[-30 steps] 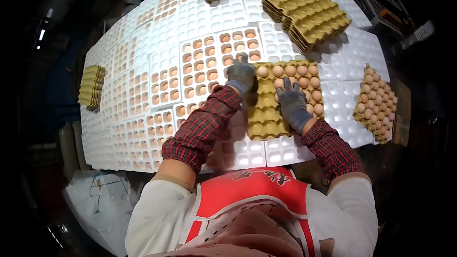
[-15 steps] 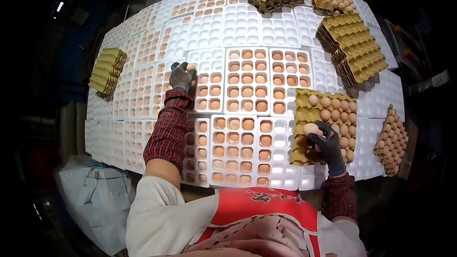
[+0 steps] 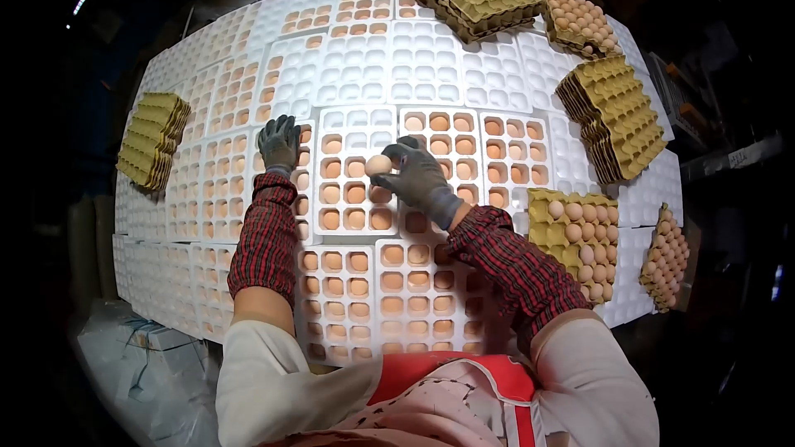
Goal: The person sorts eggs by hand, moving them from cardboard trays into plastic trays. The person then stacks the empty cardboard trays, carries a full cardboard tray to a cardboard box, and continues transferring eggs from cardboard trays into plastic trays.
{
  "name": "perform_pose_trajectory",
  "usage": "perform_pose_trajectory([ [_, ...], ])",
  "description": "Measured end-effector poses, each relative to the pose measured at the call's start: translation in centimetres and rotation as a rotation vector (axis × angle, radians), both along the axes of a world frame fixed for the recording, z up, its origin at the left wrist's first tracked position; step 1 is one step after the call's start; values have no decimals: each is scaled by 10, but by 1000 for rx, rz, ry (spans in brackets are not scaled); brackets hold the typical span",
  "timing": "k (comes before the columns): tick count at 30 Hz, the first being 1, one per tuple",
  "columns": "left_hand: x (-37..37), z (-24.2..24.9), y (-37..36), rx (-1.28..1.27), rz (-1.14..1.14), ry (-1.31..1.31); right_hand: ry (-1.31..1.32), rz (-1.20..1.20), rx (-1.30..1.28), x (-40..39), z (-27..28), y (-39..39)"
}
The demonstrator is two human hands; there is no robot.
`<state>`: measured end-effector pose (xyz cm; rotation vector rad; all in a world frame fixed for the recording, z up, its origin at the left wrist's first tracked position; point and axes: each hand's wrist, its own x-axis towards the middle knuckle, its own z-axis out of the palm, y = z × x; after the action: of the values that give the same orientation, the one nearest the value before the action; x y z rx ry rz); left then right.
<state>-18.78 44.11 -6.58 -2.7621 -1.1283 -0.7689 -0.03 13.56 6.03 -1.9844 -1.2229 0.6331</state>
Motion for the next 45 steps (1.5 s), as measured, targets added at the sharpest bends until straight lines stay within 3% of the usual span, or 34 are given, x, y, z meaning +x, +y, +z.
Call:
perform_pose_trajectory([
  [2, -3, -11, 2, 39, 15, -63, -123, -63, 87, -9, -23, 75],
  [4, -6, -10, 2, 7, 4, -118, -221, -142, -29, -18, -22, 130],
  [7, -6, -8, 2, -14, -5, -151, -484, -145, -274, -21, -35, 170],
  [10, -5, -5, -1, -15, -11, -198, -417, 11, -470, -9, -43, 171],
  [14, -4, -1, -2, -36, -13, -199, -401, -77, 130, 36, -73, 145],
  [16, -5, -4, -1, -42, -5, -202, -703, -39, -121, 35, -86, 124],
  [18, -6, -3, -1, -60, -6, -165, -730, -5, -62, 32, -97, 90],
  [21, -4, -5, 0, -27, 3, -114, -371, -44, 80, 10, -69, 0],
  [24, -3, -3, 0, 22, -8, -31, -211, -119, 251, -6, -44, -125],
  [25, 0, -2, 0, 26, 15, 39, -109, -178, 203, -9, -38, -169],
  [26, 5, -2, 1, 28, 31, 116, -205, -146, 196, -4, -51, -217],
  [28, 20, 11, -16, 34, 144, 296, -343, -342, 107, -3, -33, -303],
  [29, 35, -2, -24, 34, 161, 136, -428, -452, 72, 2, -39, -344],
  [30, 53, 0, -47, 3, 31, -42, -448, -548, -4, 8, -26, -383],
  [32, 98, 42, -144, -366, -415, -270, -534, -667, -93, 20, -17, -448],
  [34, 133, 42, -234, -851, -660, -282, -521, -748, -132, 30, -20, -494],
  [36, 146, 91, -367, -1212, -830, -185, -593, -679, -170, 41, -24, -515],
  [39, 162, 113, -508, -1065, -1088, -9, -560, -436, -274, 67, -23, -530],
  [42, 187, 106, -598, -672, -1165, 83, -587, -307, -329, 82, -14, -537],
  [45, 192, 110, -647, -445, -1067, 384, -518, -240, -302, 95, -6, -545],
])
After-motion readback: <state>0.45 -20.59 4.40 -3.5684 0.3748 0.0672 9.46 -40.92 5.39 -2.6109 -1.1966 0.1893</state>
